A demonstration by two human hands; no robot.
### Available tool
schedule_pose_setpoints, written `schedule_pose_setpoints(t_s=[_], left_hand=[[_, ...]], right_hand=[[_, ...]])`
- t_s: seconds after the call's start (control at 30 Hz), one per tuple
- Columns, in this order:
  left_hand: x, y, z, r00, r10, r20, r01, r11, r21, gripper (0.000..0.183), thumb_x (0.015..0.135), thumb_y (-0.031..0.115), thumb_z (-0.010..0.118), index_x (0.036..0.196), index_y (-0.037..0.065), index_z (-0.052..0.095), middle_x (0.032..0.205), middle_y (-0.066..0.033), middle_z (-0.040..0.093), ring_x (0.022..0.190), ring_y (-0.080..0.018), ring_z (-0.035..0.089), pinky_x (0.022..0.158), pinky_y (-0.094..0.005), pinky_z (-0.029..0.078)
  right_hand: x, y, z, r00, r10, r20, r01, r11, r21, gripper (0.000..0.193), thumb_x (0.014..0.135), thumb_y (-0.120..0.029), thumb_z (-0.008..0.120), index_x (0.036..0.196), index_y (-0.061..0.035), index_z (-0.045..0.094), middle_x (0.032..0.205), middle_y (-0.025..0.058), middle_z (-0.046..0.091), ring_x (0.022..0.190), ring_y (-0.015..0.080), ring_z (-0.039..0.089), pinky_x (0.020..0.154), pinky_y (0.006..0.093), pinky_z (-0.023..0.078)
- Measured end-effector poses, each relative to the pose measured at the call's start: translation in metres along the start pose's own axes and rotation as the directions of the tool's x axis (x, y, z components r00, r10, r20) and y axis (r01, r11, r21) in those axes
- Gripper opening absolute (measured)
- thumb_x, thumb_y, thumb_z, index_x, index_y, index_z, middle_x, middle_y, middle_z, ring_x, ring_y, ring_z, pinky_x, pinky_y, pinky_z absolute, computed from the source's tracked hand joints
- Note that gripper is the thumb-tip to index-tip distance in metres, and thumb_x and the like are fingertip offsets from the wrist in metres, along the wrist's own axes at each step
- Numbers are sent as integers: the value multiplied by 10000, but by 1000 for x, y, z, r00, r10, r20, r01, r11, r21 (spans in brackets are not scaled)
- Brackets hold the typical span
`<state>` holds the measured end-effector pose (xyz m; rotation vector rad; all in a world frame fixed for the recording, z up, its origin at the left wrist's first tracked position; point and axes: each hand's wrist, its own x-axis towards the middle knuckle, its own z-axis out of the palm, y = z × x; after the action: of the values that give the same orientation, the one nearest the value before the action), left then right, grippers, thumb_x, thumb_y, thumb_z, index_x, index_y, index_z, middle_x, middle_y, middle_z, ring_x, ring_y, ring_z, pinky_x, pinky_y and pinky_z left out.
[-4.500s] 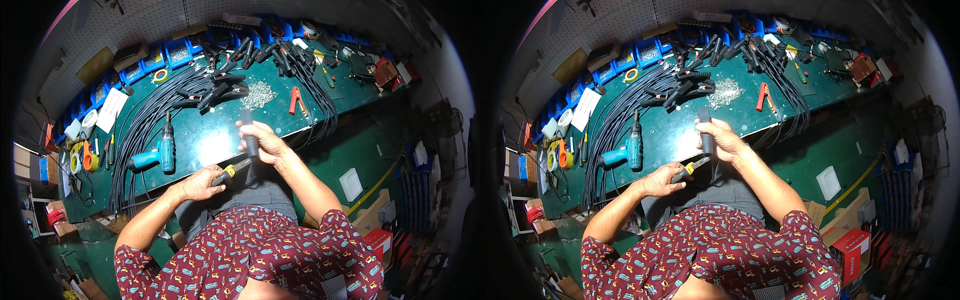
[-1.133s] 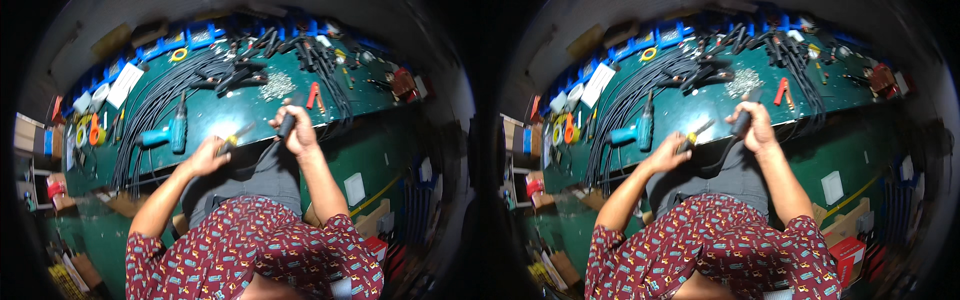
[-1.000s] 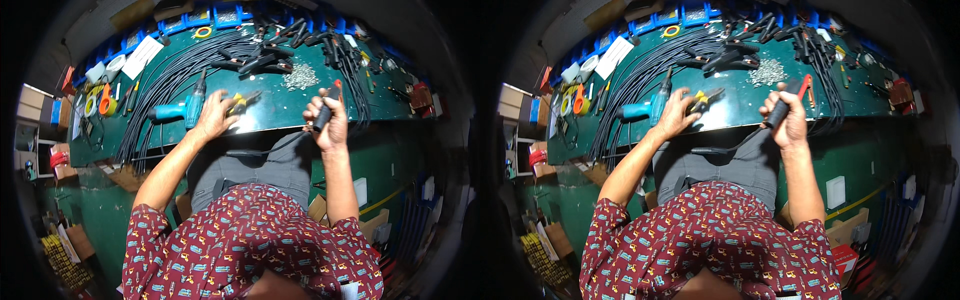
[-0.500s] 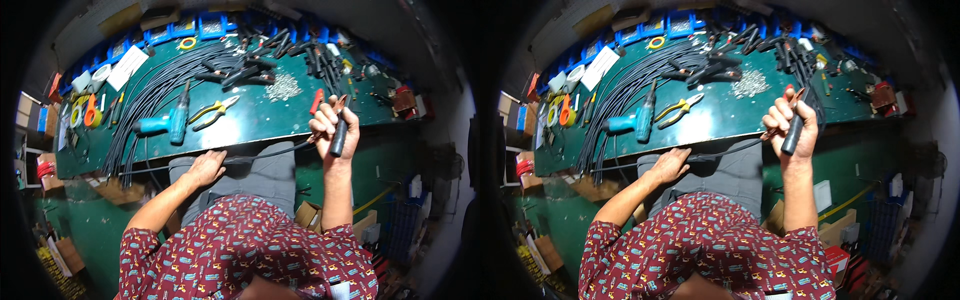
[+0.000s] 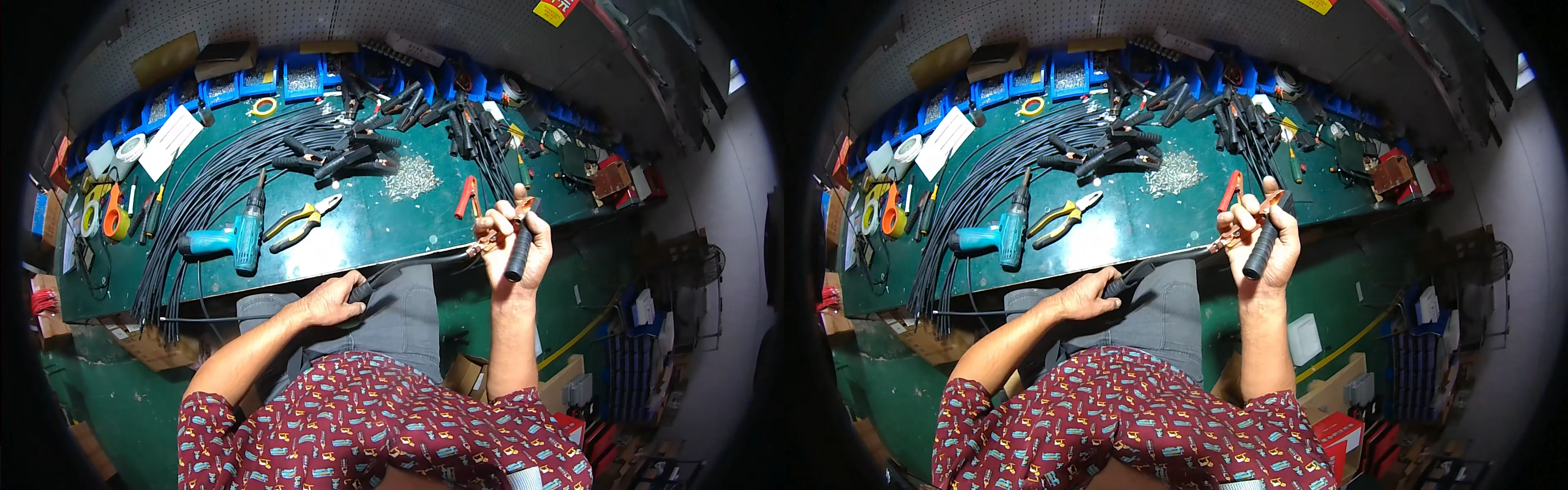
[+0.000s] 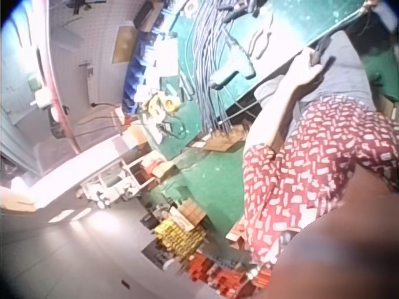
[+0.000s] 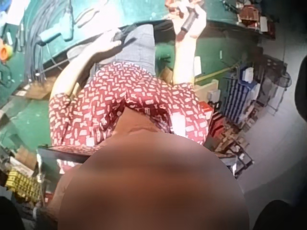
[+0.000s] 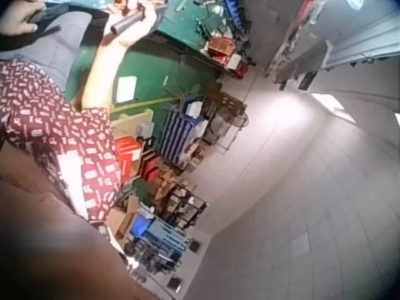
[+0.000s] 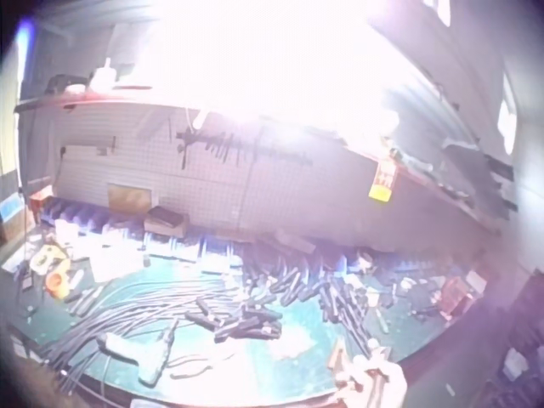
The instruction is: The person assembles black cables with alligator clips by inserting metal connectors, tightening them with a cordless drill, and sliding heat shrink tubing over the joint. The person repeats this process for multiple cables on a green workbench.
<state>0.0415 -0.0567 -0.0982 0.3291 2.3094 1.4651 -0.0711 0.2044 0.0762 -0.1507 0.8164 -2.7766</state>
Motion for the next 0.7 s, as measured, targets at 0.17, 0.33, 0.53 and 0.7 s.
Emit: schedule_pose_setpoints(t_s=[0.17, 0.33, 0.53, 0.7], left_hand=[[14, 43, 0, 992, 123, -40, -129, 910, -394, 265, 947, 176, 706, 1119, -3, 611, 829, 17, 580, 753, -94, 558, 687, -288, 489], [13, 90, -13, 966, 231, -117, -251, 948, -197, 310, 967, 191, 690, 1197, -4, 615, 714, -42, 639, 643, -88, 571, 607, -291, 486], [23, 115, -11, 960, 219, -175, -246, 957, -154, 346, 951, 203, 707, 1203, -14, 612, 712, -56, 621, 636, -124, 564, 612, -333, 485], [31, 115, -8, 927, 274, -256, -303, 949, -83, 336, 996, 287, 671, 1174, 11, 601, 734, -53, 612, 649, -111, 556, 591, -310, 467]], right_hand=[[-1, 12, -8, 998, -5, -55, -4, 988, -156, 413, 939, -191, 566, 1335, -74, 545, 952, 74, 530, 776, 168, 539, 938, 455, 543], [4, 23, -39, 997, -38, -72, 20, 970, -241, 503, 932, -99, 522, 1426, -107, 430, 1082, 154, 639, 895, 281, 682, 964, 551, 542], [-2, 48, -22, 993, -113, 31, 115, 895, -430, 680, 915, -70, 525, 1524, -116, 226, 1274, 262, 568, 1084, 422, 674, 1003, 565, 537], [-3, 50, -20, 988, -153, 29, 141, 796, -589, 546, 943, -169, 571, 1439, -59, 371, 1298, 216, 565, 1111, 325, 659, 978, 506, 565]])
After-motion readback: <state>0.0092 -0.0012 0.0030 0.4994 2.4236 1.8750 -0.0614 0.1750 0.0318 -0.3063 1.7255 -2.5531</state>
